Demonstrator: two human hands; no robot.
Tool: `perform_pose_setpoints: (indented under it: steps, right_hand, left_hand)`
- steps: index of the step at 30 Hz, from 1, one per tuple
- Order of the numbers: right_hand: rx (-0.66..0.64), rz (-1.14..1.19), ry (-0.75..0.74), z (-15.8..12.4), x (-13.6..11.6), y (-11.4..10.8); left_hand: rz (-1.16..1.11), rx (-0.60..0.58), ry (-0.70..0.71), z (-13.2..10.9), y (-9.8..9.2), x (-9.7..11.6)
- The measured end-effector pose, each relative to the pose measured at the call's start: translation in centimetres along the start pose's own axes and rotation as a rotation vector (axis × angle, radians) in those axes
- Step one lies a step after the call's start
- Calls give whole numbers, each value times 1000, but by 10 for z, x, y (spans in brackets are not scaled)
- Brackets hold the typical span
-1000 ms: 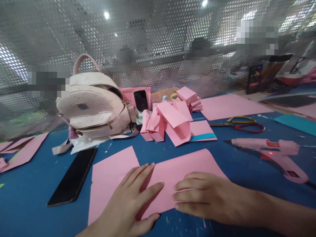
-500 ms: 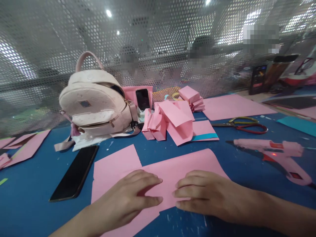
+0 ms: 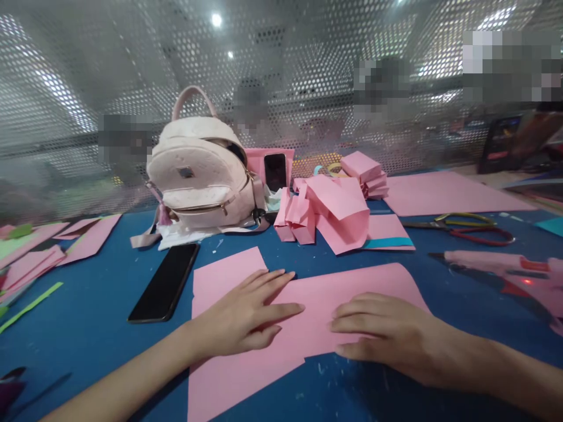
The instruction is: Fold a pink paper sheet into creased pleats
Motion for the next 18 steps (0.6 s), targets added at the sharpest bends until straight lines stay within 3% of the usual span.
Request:
perform_pose_setpoints:
  steps: [18]
  right_hand:
    - [-115,-96,-31,-1,-2,5]
  left_hand:
    - [-26,20,36,0,-1,0]
Point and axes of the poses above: each hand's wrist, its own z-axis towards the middle knuckle, its own y-axis out of the palm, x = y × z, the point moved 2 cm from there along z, towards the middle knuckle, and after that the axes turned 7 degrees about -z, right-handed, at the moved point
